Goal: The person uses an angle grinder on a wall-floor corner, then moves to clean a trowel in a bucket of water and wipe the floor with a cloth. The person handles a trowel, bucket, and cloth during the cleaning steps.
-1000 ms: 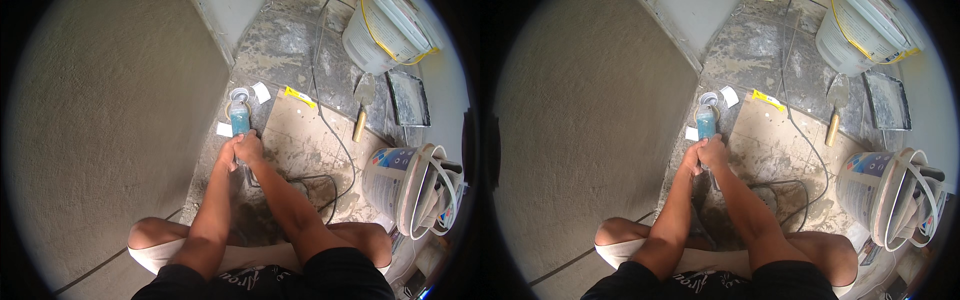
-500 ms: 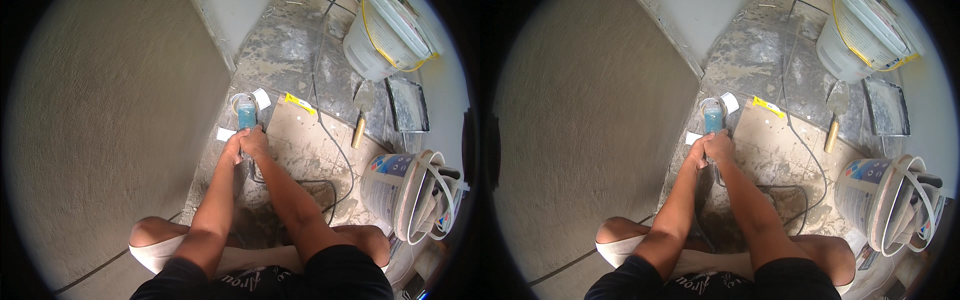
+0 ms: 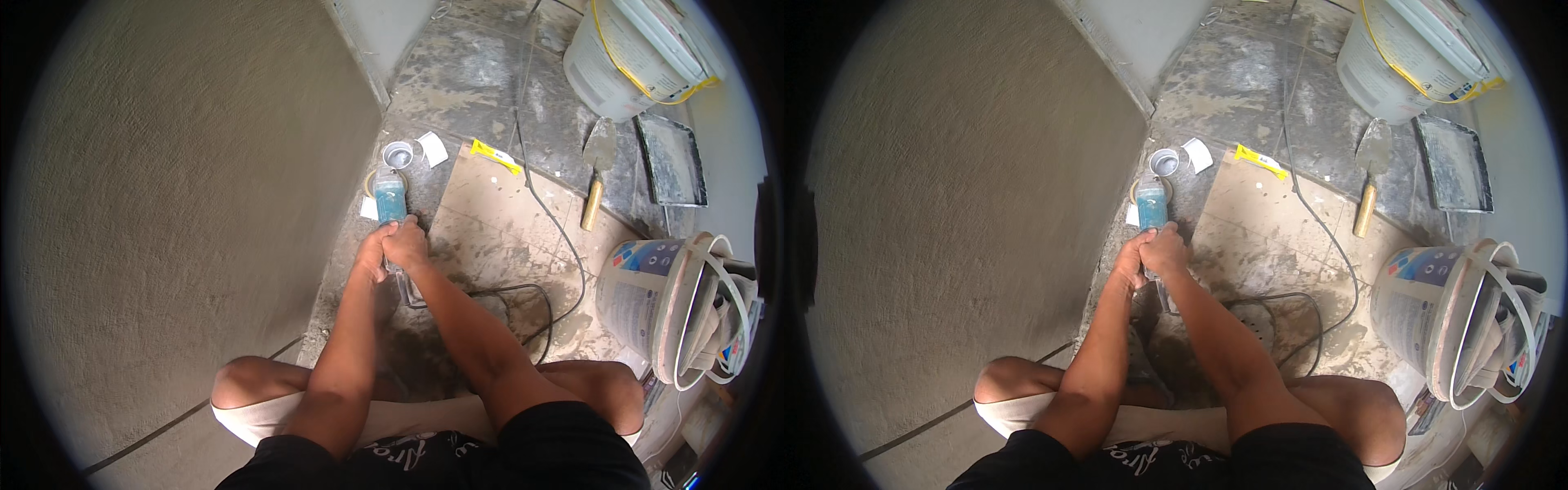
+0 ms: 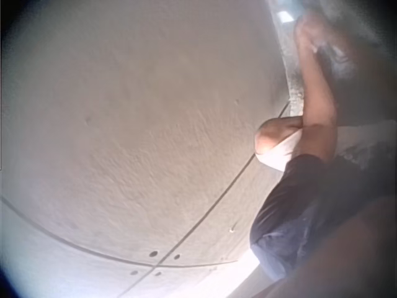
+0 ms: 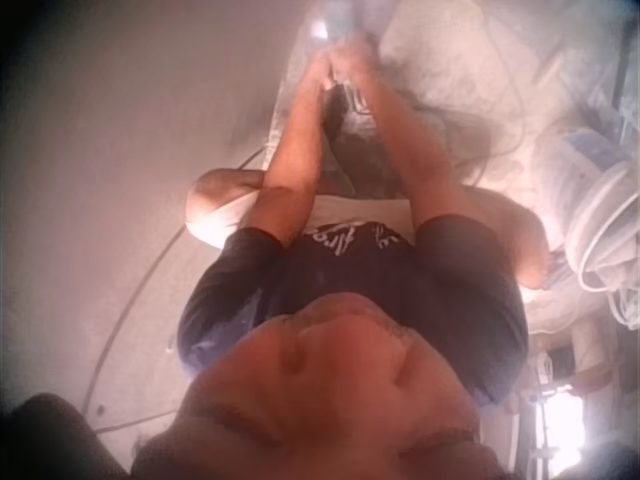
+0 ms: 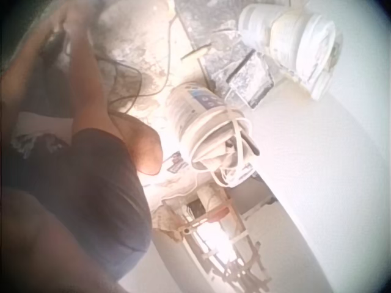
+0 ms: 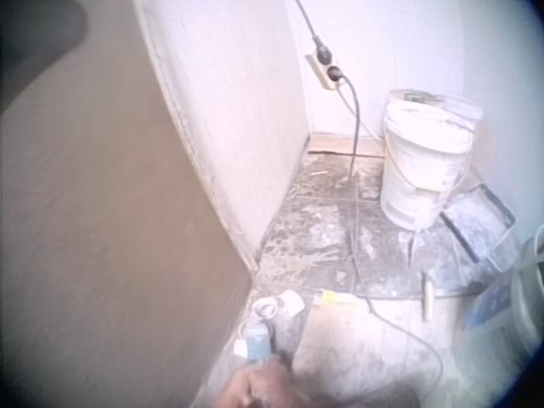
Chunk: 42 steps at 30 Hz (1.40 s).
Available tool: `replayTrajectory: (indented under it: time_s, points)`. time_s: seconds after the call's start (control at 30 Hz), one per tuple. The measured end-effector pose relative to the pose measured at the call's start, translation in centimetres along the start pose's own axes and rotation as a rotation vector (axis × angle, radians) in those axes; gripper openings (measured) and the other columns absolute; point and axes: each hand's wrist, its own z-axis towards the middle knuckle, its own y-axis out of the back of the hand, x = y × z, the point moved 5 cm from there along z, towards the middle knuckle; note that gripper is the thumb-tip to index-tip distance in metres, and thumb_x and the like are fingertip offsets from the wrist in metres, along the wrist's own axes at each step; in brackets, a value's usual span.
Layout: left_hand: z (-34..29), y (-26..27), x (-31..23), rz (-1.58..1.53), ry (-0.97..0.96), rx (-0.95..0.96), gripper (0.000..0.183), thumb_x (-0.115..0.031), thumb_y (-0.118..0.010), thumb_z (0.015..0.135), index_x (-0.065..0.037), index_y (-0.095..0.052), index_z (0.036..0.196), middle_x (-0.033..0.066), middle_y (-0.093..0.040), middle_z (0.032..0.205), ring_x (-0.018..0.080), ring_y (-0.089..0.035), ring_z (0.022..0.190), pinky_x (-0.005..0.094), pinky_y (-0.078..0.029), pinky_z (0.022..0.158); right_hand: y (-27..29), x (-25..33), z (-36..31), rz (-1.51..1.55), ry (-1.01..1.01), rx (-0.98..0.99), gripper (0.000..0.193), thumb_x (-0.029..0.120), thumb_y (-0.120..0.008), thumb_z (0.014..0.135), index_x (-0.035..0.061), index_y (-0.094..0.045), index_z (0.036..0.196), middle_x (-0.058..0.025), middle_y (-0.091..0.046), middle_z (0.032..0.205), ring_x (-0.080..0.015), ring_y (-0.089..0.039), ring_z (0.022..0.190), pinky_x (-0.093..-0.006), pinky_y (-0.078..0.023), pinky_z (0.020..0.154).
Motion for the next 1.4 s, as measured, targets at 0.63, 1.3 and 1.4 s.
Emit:
replayTrajectory:
  time_s: [0.63,1.3,1.4]
  points:
    - [1.3,-4.2,0.1,-0.334,-0.051,0.234,0.064,-0.043,-0.075,0.084,-0.010,-0.058,0.137,0.0115,-0.064,0.133,0.0308,-0.059,0.121,0.0492,-0.046,0.103,2.2,0.3,2.3,-0.212,0.123,-0.134,0.044,0.027,-0.060,0.091,-0.0072,-0.046,0.114,-0.0325,-0.069,0.107,-0.0467,-0.069,0.102,-0.0519,-0.054,0.091]
    - [2.6,-4.2,-2.3,-0.006,0.005,0.078,0.082,-0.051,-0.078,0.078,-0.012,-0.051,0.146,0.0140,-0.052,0.149,0.0365,-0.045,0.136,0.0663,-0.031,0.106,3.5,0.3,3.9,-0.091,0.075,-0.088,0.047,0.030,-0.056,0.092,-0.0090,-0.048,0.117,-0.0331,-0.067,0.110,-0.0482,-0.067,0.105,-0.0529,-0.052,0.093]
    - [1.7,-3.8,-1.2,-0.081,0.016,0.132,0.085,-0.052,-0.077,0.078,-0.013,-0.049,0.148,0.0145,-0.050,0.152,0.0374,-0.042,0.139,0.0676,-0.027,0.109,2.8,-0.1,3.0,-0.123,0.059,-0.084,0.046,0.030,-0.057,0.092,-0.0089,-0.048,0.116,-0.0341,-0.067,0.110,-0.0479,-0.067,0.106,-0.0533,-0.051,0.095]
